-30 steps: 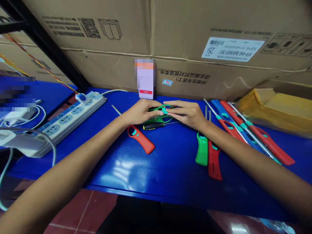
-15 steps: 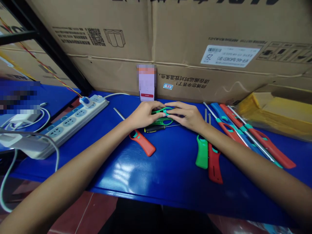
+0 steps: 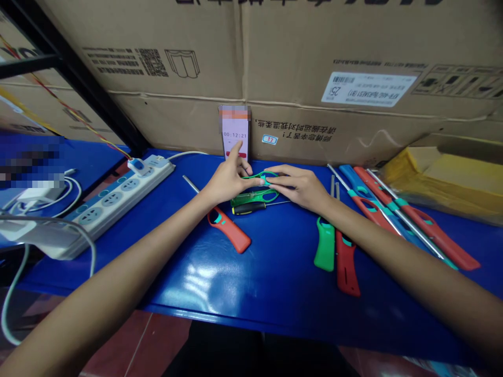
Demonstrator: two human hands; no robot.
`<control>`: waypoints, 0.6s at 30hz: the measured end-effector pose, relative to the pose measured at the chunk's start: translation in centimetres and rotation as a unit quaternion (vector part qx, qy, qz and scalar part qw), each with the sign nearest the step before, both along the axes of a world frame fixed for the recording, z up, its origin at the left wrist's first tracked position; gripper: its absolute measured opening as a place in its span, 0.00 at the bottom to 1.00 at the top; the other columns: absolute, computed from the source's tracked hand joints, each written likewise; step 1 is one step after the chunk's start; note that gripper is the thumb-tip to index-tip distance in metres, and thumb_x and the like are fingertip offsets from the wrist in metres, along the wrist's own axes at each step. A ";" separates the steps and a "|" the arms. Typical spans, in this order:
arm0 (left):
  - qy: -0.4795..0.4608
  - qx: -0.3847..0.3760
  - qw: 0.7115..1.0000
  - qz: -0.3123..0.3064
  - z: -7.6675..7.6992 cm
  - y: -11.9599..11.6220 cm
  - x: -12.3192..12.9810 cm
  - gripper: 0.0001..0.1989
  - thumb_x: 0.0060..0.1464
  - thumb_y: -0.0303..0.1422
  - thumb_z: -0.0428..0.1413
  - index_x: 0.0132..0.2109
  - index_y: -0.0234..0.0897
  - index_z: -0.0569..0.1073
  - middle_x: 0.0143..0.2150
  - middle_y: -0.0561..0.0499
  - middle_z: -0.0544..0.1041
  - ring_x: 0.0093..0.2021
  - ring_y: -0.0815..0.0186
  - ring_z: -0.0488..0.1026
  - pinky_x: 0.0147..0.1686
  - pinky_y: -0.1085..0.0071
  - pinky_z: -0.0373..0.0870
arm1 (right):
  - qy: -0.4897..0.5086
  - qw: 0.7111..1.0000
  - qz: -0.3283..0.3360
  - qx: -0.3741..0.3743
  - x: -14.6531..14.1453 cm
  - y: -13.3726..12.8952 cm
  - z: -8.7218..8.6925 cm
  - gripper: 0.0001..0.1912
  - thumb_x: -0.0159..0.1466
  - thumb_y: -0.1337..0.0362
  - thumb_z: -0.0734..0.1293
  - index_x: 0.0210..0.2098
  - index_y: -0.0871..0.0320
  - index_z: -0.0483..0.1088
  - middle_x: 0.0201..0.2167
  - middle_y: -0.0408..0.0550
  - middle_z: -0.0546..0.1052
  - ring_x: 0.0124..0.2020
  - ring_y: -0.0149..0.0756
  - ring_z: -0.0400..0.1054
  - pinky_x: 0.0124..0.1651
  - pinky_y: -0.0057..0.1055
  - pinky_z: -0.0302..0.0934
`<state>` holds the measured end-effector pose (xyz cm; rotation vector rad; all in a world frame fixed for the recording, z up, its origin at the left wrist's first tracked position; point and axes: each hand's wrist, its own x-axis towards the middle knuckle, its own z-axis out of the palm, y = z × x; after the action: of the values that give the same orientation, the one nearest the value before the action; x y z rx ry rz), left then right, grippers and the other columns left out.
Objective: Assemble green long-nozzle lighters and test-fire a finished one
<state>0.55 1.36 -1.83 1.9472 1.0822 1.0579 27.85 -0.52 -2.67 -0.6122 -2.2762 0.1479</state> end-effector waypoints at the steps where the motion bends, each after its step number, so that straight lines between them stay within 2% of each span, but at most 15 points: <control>1: -0.001 -0.007 1.000 -0.008 0.0 0.1 0.0 0.65 0.52 0.42 0.78 0.85 0.39 0.50 0.41 0.52 0.82 0.36 0.66 0.79 0.41 0.67 0.76 | -0.002 1.000 0.003 0.004 0.0 0.0 0.0 0.12 0.78 0.66 0.72 0.57 0.52 0.86 0.62 0.54 0.86 0.61 0.46 0.84 0.64 0.46 0.80; 6: 0.004 0.011 1.000 -0.010 0.5 -0.3 0.2 0.61 0.53 0.38 0.77 0.83 0.37 0.51 0.41 0.52 0.80 0.35 0.65 0.78 0.41 0.66 0.76 | 0.003 1.000 -0.001 -0.008 0.0 0.1 -0.1 0.12 0.77 0.65 0.73 0.57 0.52 0.86 0.62 0.54 0.86 0.60 0.46 0.84 0.64 0.49 0.80; 9: 0.015 0.038 0.999 -0.005 1.0 -0.7 0.3 0.53 0.54 0.39 0.76 0.78 0.37 0.58 0.40 0.53 0.80 0.36 0.65 0.78 0.41 0.66 0.76 | 0.011 1.000 -0.012 -0.013 -0.1 -0.1 0.0 0.12 0.77 0.65 0.73 0.56 0.52 0.87 0.62 0.54 0.86 0.60 0.47 0.84 0.64 0.50 0.80; 11: 0.026 0.044 0.999 -0.010 1.5 -0.9 0.2 0.42 0.53 0.41 0.76 0.69 0.37 0.69 0.39 0.53 0.79 0.36 0.65 0.78 0.40 0.66 0.75 | 0.013 1.000 -0.011 -0.014 -0.2 -0.2 0.1 0.12 0.77 0.66 0.73 0.56 0.51 0.86 0.62 0.54 0.86 0.60 0.47 0.84 0.64 0.51 0.80; 14: 0.070 0.047 0.996 -0.039 2.1 -1.1 0.0 0.22 0.57 0.46 0.73 0.50 0.37 0.82 0.39 0.50 0.83 0.37 0.64 0.78 0.41 0.67 0.73 | 0.020 1.000 0.005 -0.009 -0.3 -0.3 0.2 0.13 0.77 0.67 0.72 0.57 0.52 0.86 0.61 0.54 0.86 0.60 0.46 0.84 0.63 0.49 0.80; 16: 0.095 0.057 0.992 -0.066 2.4 -1.3 -0.1 0.16 0.63 0.47 0.69 0.44 0.37 0.84 0.39 0.48 0.85 0.38 0.63 0.79 0.41 0.67 0.72 | 0.023 1.000 0.011 -0.007 -0.2 -0.2 0.1 0.13 0.78 0.66 0.72 0.57 0.51 0.86 0.61 0.54 0.86 0.60 0.46 0.84 0.63 0.48 0.80; 18: 0.109 0.064 0.989 -0.083 2.7 -1.6 0.0 0.16 0.67 0.47 0.66 0.43 0.37 0.85 0.39 0.49 0.86 0.38 0.62 0.79 0.40 0.67 0.70 | 0.022 1.000 0.010 -0.010 -0.1 -0.1 0.1 0.12 0.78 0.65 0.72 0.57 0.49 0.86 0.61 0.52 0.86 0.60 0.45 0.84 0.63 0.48 0.80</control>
<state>0.52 -0.22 0.88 2.2544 0.9645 0.8581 27.72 -0.63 -2.53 -0.5917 -2.2402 0.1921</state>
